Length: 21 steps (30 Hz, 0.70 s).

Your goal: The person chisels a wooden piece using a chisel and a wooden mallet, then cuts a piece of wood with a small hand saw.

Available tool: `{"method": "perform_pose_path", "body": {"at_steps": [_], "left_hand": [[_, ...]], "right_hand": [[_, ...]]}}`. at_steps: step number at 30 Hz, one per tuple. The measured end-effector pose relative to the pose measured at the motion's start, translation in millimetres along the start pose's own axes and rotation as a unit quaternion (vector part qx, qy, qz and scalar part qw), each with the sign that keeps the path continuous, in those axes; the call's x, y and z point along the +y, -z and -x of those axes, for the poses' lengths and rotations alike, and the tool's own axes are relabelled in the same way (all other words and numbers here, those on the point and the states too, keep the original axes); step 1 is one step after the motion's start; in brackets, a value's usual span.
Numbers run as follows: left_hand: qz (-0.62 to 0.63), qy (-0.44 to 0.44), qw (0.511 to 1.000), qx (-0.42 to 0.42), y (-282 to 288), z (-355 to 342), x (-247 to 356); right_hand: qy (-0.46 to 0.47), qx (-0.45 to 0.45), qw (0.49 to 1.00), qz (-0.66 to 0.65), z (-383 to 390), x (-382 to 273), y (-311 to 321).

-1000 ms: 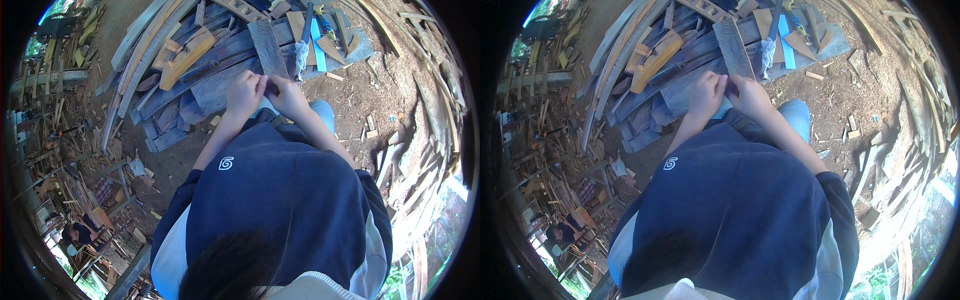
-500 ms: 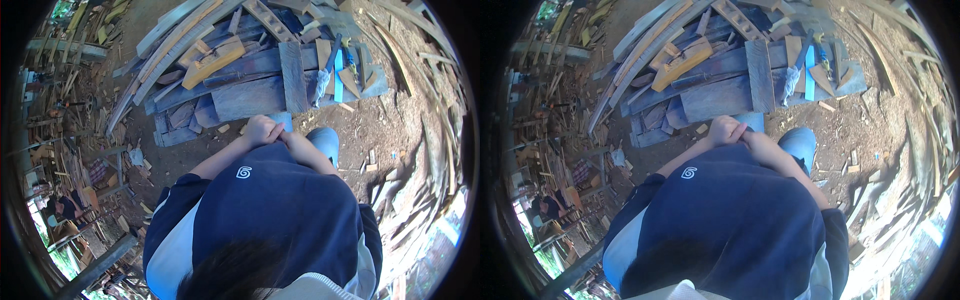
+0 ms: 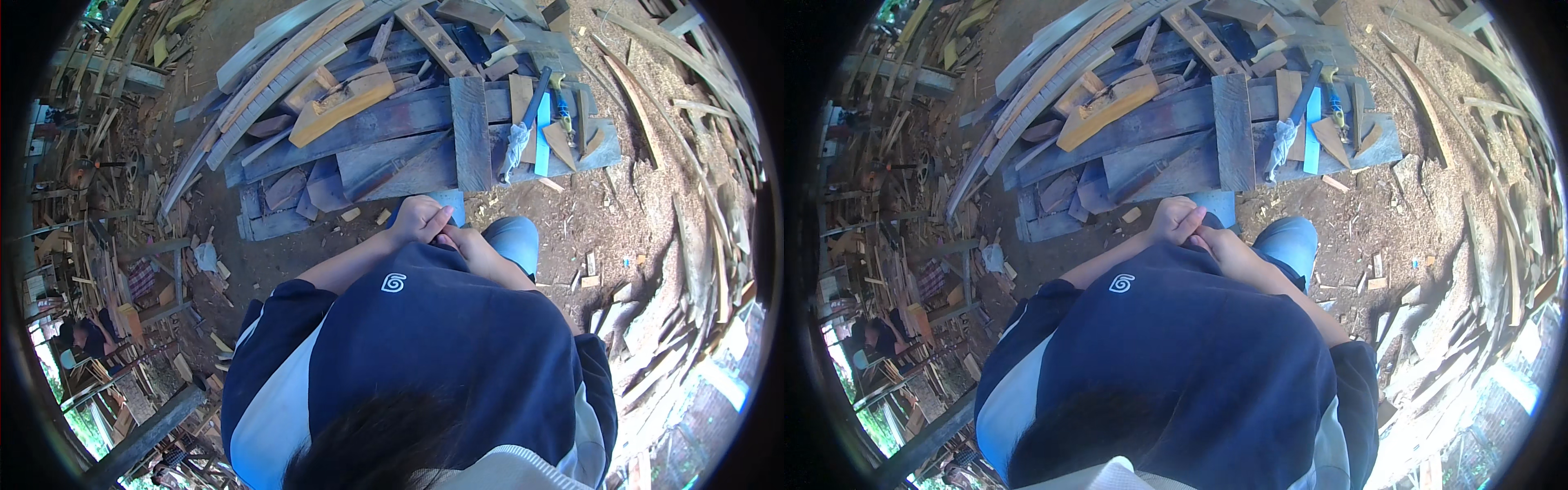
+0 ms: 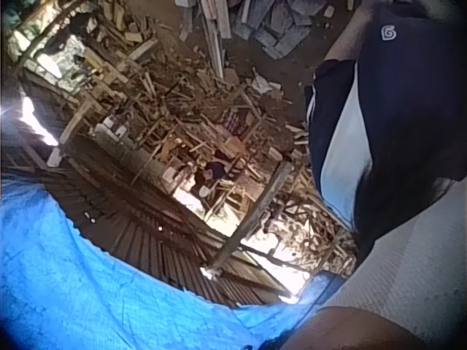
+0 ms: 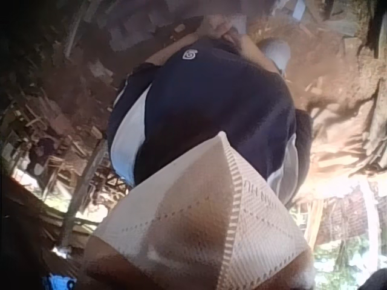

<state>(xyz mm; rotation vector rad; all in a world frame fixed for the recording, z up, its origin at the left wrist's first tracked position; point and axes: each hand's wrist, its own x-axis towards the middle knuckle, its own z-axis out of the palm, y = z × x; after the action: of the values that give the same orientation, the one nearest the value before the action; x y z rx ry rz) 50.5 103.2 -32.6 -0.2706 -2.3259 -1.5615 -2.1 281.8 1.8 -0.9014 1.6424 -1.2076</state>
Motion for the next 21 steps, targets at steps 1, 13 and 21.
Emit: {"method": "perform_pose_path", "body": {"at_steps": [1,13,21], "left_hand": [[0.002,0.001,1.0,0.0,-1,2,-2],[0.087,0.103,0.99,-0.028,-13,14,-26],[0.537,0.199,0.819,0.036,-20,18,-44]], "right_hand": [[0.006,0.002,1.0,-0.005,0,3,-2],[-0.001,-0.003,1.0,-0.006,-5,27,-4],[0.194,-0.056,0.974,0.104,-4,5,5]]}}
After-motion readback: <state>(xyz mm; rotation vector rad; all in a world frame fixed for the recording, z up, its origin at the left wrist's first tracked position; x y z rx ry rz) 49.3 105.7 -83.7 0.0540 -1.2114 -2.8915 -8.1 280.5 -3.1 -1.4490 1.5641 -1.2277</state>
